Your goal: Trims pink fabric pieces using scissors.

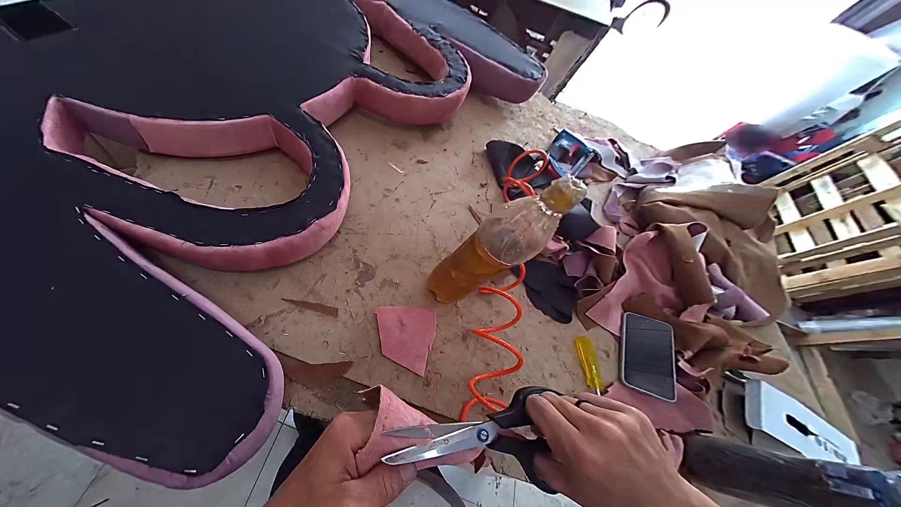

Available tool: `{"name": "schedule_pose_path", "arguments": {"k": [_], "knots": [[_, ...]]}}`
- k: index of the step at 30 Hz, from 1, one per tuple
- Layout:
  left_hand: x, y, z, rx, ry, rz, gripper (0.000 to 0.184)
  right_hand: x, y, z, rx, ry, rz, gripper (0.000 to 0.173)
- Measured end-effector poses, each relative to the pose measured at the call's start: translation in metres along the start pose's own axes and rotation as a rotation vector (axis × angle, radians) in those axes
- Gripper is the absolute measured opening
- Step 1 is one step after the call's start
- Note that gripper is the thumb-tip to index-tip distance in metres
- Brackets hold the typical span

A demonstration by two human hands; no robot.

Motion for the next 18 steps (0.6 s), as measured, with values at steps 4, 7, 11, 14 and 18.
{"name": "schedule_pose_path", "arguments": {"k": [4,7,11,14,18], "knots": [[0.001,0.014,-0.017,-0.038,0.088,0.014,0.017,0.003,-0.008,-0.007,-0.02,-0.05,-0.005,0.021],[-0.007,0.017,-0.027,-0.056,0.164,0.038,0.016,0.011,-0.018,-0.006,-0.042,-0.067,-0.016,0.03],[-0.016,0.014,-0.034,-0.093,0.217,0.067,0.015,0.021,-0.032,0.003,-0.031,-0.076,-0.09,0.021],[-0.019,0.014,-0.04,-0.092,0.225,0.078,0.014,0.028,-0.033,0.002,-0.036,-0.078,-0.117,0.022],[-0.02,0.015,-0.047,-0.094,0.222,0.042,0.015,0.034,-0.036,0.0,-0.041,-0.087,-0.109,0.023]]}}
Point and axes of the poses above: each hand's wrist, its own z-axis away from the middle knuckle, its own y-axis out of the back of the hand, x = y × z, the point moved 2 cm from there along -z, towards the middle knuckle, and after that the axes turned 8 degrees about -z, right-handed, at the moved point
